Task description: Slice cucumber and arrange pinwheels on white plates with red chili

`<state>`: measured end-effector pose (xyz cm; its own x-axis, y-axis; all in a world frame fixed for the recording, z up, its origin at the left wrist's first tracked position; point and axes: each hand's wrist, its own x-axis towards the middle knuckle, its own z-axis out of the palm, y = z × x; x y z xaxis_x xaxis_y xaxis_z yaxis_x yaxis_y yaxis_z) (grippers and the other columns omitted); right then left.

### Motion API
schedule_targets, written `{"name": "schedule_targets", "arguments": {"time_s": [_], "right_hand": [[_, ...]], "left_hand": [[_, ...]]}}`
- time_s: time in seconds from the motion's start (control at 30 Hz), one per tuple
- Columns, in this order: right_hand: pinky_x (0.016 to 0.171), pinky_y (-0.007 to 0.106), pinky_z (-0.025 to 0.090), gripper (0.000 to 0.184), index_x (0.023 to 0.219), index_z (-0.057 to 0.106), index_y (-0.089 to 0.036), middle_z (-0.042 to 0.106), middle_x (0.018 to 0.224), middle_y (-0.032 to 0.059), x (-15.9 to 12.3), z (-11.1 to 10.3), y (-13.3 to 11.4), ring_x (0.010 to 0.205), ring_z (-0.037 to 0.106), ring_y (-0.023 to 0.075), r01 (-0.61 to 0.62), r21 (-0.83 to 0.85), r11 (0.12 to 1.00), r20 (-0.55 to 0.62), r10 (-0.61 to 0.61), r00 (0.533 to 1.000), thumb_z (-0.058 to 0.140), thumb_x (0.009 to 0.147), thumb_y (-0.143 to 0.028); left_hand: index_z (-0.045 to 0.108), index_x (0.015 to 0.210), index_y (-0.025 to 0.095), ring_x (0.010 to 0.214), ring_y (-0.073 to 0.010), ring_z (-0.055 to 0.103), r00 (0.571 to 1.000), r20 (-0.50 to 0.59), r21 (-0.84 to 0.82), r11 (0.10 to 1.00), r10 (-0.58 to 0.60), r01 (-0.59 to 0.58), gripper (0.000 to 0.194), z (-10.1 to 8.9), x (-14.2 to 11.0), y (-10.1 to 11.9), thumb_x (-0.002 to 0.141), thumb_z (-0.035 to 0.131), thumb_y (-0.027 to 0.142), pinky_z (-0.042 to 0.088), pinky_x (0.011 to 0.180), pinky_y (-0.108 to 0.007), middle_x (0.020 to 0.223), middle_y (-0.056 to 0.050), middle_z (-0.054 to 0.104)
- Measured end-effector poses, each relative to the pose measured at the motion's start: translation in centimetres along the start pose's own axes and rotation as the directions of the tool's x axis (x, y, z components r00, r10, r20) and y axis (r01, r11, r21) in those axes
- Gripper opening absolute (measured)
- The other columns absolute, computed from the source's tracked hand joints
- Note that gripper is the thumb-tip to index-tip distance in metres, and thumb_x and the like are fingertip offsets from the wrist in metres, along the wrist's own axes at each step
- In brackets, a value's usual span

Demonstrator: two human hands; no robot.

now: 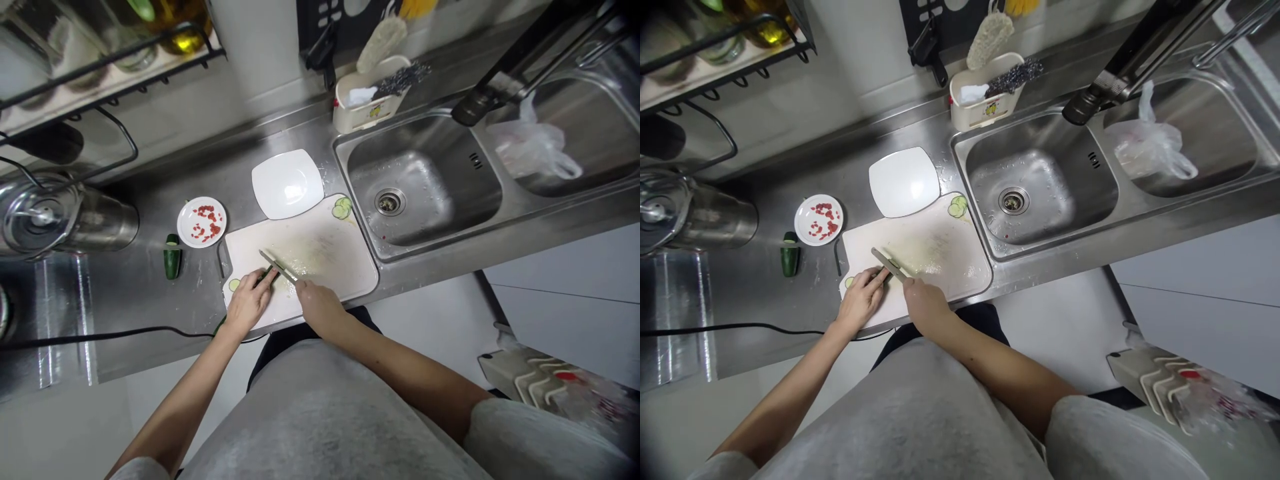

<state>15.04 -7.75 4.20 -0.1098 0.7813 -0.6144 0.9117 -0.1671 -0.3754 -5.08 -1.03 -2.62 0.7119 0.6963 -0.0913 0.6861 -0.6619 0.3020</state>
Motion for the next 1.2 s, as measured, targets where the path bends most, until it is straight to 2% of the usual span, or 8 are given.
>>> {"name": "schedule_targets", "arguments": {"time_s": [0.37, 0.63, 0.87, 1.2], "right_hand": [[0.073, 0.028, 0.052, 0.031, 0.113, 0.054, -0.009, 0.069, 0.096, 0.0147, 0.6, -0.6, 0.5, 0.091, 0.068, 0.0225, 0.045, 0.023, 0.999, 0.055, -0.046, 0.997, 0.036, 0.089, -0.002], [0.073, 0.030, 0.053, 0.033, 0.116, 0.054, -0.008, 0.068, 0.099, 0.0165, 0.7, -0.7, 0.6, 0.094, 0.068, 0.0236, 0.048, 0.019, 0.999, 0.059, -0.049, 0.997, 0.035, 0.089, -0.002], [0.073, 0.028, 0.052, 0.031, 0.111, 0.057, -0.010, 0.069, 0.095, 0.0136, 1.3, 0.0, 1.3, 0.091, 0.068, 0.0222, 0.068, 0.033, 0.997, 0.040, -0.069, 0.997, 0.038, 0.087, -0.003], [0.075, 0.031, 0.051, 0.034, 0.111, 0.060, -0.010, 0.069, 0.089, 0.0137, 2.1, 0.1, 0.9, 0.090, 0.068, 0.0233, 0.036, 0.100, 0.994, 0.038, -0.040, 0.998, 0.038, 0.086, -0.001]], "left_hand": [[0.048, 0.141, 0.027, 0.103, -0.0228, 0.053, 1.000, 0.006, 0.008, 1.000, 0.007, -0.007, 0.047, -0.1, 0.0, 0.0, 0.095, 0.038, 0.026, 0.044, 0.093, -0.037, 0.120, -0.010, 0.057], [0.046, 0.143, 0.028, 0.105, -0.0232, 0.053, 1.000, 0.012, 0.006, 1.000, -0.007, 0.007, 0.048, 0.1, 0.0, -0.1, 0.095, 0.039, 0.026, 0.044, 0.093, -0.037, 0.121, -0.009, 0.057], [0.046, 0.143, 0.026, 0.106, -0.0230, 0.053, 1.000, 0.020, -0.002, 1.000, -0.003, 0.003, 0.048, -0.1, 0.1, 0.0, 0.095, 0.038, 0.024, 0.044, 0.093, -0.036, 0.121, -0.010, 0.057], [0.044, 0.144, 0.028, 0.105, -0.0226, 0.053, 1.000, 0.022, -0.005, 1.000, -0.001, 0.001, 0.050, -0.1, 0.2, -0.1, 0.094, 0.037, 0.024, 0.044, 0.094, -0.037, 0.120, -0.009, 0.058]]}}
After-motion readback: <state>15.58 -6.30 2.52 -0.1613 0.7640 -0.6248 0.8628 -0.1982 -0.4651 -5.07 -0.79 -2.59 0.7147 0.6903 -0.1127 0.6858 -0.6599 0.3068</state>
